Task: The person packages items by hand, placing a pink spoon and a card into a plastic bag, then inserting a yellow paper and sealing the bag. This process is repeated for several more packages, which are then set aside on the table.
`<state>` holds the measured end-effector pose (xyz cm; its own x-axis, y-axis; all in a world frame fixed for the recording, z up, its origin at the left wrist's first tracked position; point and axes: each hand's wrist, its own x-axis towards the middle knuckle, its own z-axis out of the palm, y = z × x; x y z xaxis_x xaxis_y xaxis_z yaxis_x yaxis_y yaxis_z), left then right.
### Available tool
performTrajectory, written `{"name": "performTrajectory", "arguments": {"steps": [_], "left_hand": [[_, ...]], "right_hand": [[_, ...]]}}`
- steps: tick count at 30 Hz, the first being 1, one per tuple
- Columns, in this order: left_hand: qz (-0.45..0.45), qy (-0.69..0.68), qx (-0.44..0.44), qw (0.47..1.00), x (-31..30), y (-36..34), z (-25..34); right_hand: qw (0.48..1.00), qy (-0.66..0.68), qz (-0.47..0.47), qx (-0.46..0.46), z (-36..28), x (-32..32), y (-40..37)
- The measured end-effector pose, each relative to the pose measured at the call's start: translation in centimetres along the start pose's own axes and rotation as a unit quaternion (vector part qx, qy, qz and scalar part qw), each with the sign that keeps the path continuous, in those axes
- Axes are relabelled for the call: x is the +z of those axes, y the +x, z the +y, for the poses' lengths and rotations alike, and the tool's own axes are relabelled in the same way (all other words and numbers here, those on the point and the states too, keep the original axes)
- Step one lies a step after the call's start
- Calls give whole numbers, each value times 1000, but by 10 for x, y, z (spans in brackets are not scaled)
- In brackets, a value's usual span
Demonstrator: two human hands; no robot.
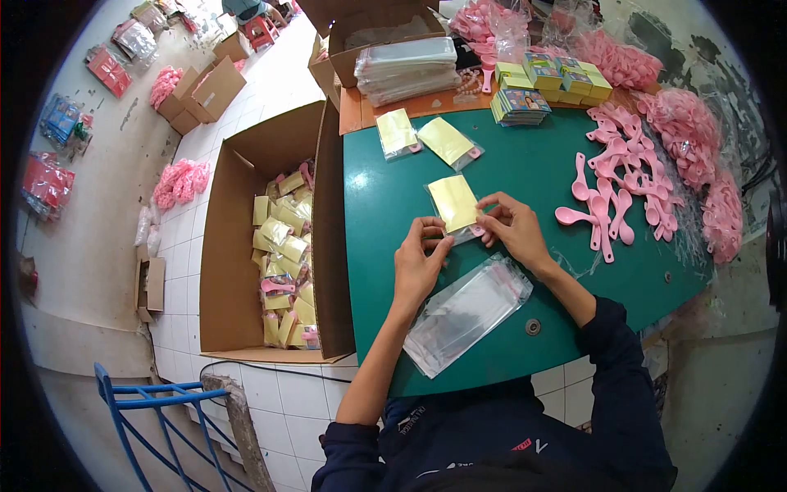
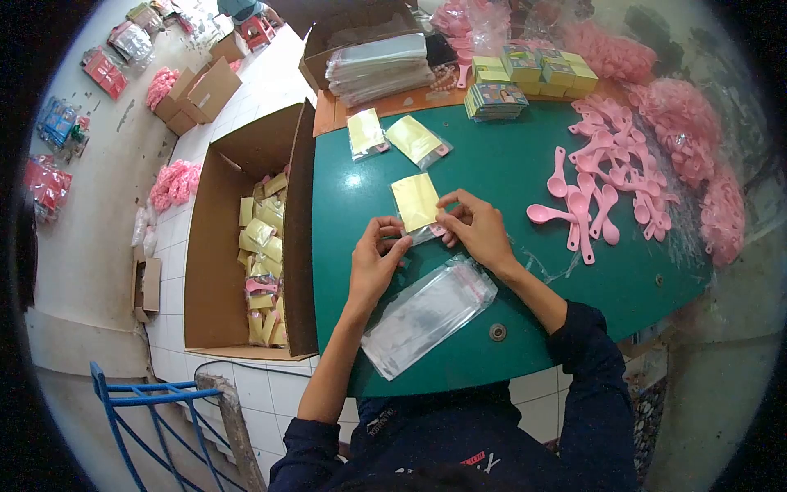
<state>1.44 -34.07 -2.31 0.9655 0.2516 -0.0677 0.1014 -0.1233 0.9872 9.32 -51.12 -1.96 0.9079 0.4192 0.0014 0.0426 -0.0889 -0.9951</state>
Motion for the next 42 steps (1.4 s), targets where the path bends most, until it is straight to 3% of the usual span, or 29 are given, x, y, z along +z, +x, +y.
{"name": "performTrajectory", "arguments": {"steps": [5, 8, 10, 11, 13, 15, 17, 20, 21, 24, 25, 28, 29, 30, 33, 36, 39, 42], "left_hand": [[20, 25, 58, 998, -3, 11, 3], [54, 82, 119, 988, -10, 42, 18], [139, 190, 237, 943, -15, 60, 21], [116, 212, 241, 940, -17, 56, 21], [76, 258, 252, 930, -26, 39, 32], [-71, 280, 194, 937, -20, 10, 36], [-110, 394, 152, 900, 0, -24, 45], [-99, 412, 202, 883, 19, -37, 26], [-108, 353, 206, 906, 19, -35, 22], [-167, 281, 150, 933, 12, -25, 13], [-151, 275, 151, 938, 10, -24, 12], [-116, 255, 173, 944, 7, -23, 8], [-108, 248, 197, 942, 7, -21, 7], [-102, 241, 220, 940, 7, -20, 6], [-144, 157, 135, 968, -2, -17, 21], [-116, 80, 60, 988, -5, -20, 36], [-109, 78, 109, 985, -3, -18, 28], [-148, 98, 89, 980, -4, -17, 24]], "right_hand": [[999, -19, -19, -19, 4, -3, 13], [993, -30, 7, -112, -22, 0, 38], [973, -163, 23, -164, -41, -16, 40], [954, -228, 28, -193, -48, -24, 40], [851, -446, -51, -274, -41, -81, 27], [790, -598, -42, -126, -45, -119, -9], [789, -613, -33, -31, -39, -141, -24], [799, -591, -25, -109, -9, -158, -32], [825, -552, -15, -121, -13, -153, -34], [863, -481, 27, -154, -33, -134, -34], [853, -499, 25, -150, -39, -129, -35], [925, -352, 21, -144, -55, -96, -40], [904, -394, -1, -164, -61, -86, -45], [910, -385, -12, -151, -65, -77, -51], [917, -368, -49, -148, -77, -58, -63], [978, -202, 1, -59, -89, -49, -72], [981, -156, 59, -95, -70, -47, -73], [977, -191, 52, -77, -75, -44, -76]]}}
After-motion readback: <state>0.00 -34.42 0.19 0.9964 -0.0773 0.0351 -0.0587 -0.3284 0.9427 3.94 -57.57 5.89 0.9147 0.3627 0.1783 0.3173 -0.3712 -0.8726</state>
